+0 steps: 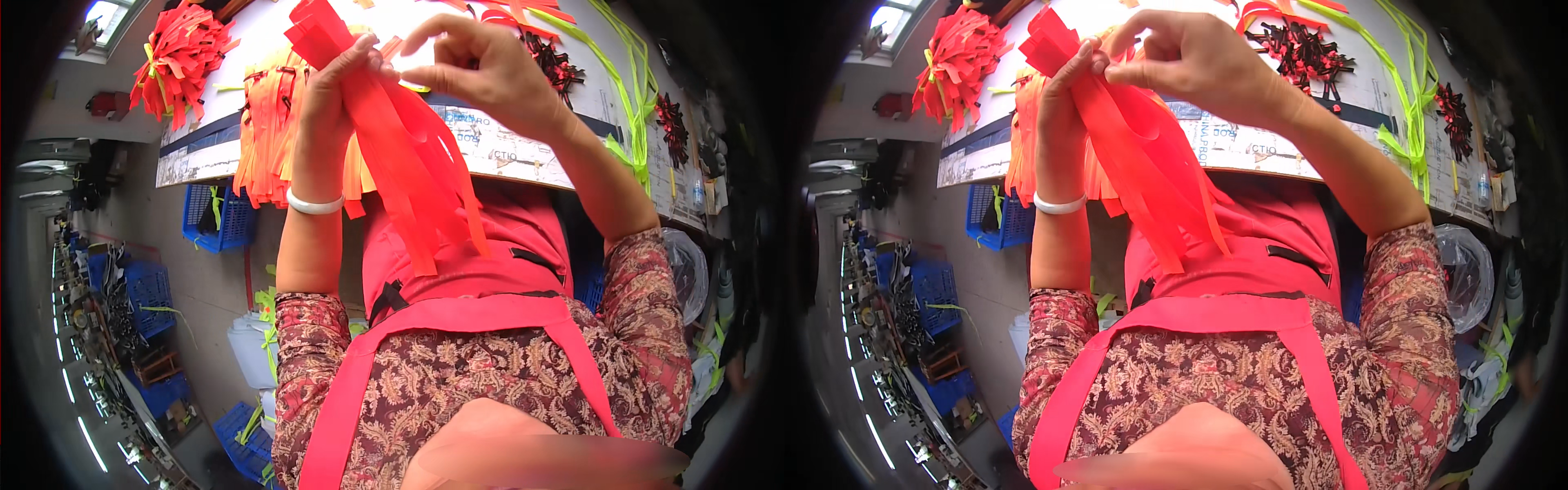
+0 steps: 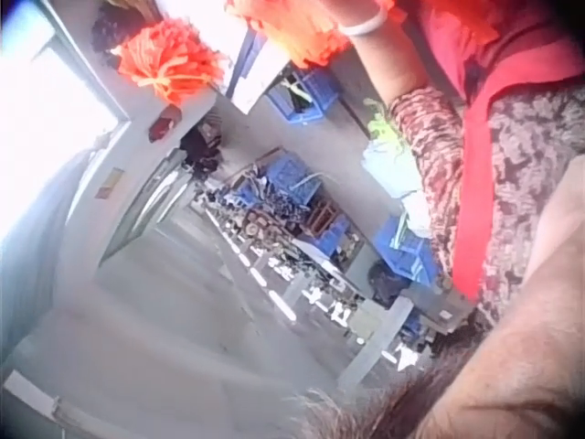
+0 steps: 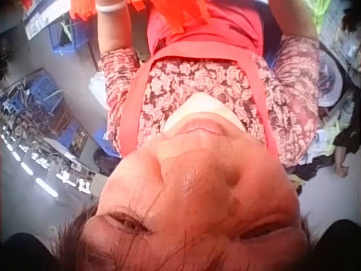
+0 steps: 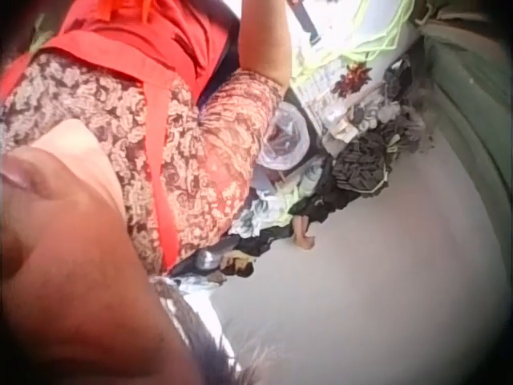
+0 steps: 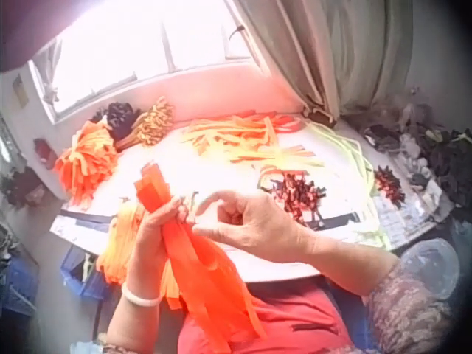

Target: Attaching black plastic clips to red fabric strips at a manufacturing workstation.

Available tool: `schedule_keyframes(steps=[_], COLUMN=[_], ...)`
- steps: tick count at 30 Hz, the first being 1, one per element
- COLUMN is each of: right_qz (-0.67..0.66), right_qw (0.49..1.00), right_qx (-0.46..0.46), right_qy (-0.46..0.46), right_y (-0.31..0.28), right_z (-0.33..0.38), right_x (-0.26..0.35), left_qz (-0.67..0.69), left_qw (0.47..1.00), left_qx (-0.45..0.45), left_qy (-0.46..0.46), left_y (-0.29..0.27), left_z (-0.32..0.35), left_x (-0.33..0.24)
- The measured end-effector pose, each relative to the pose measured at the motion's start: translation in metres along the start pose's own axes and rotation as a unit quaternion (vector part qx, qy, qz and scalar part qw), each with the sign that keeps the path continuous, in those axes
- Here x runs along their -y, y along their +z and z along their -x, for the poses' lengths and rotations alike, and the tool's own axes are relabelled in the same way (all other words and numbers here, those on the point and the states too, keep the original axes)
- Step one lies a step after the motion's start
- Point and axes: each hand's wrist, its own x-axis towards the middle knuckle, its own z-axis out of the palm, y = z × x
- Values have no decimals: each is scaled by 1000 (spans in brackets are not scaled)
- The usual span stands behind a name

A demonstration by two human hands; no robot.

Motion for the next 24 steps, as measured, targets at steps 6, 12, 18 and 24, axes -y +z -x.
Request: schedule_keyframes(steps=[6, 12, 18, 24], right_qz=[136, -44, -212, 10], right_qw=[988, 997, 906, 943], right_qx=[49, 64, 258, 223], right_qy=[-47, 29, 259, 248], right_y=[106, 125, 151, 160], right_z=[59, 59, 73, 97], right_x=[-101, -103, -95, -128], left_qz=[71, 96, 58, 0], left_qw=[996, 992, 996, 997], left_qx=[-37, -67, -49, -6], left_qy=[-44, -51, -56, -71], left_y=[-81, -125, -139, -149], left_z=[37, 54, 76, 89], left_x=[51, 73, 65, 51])
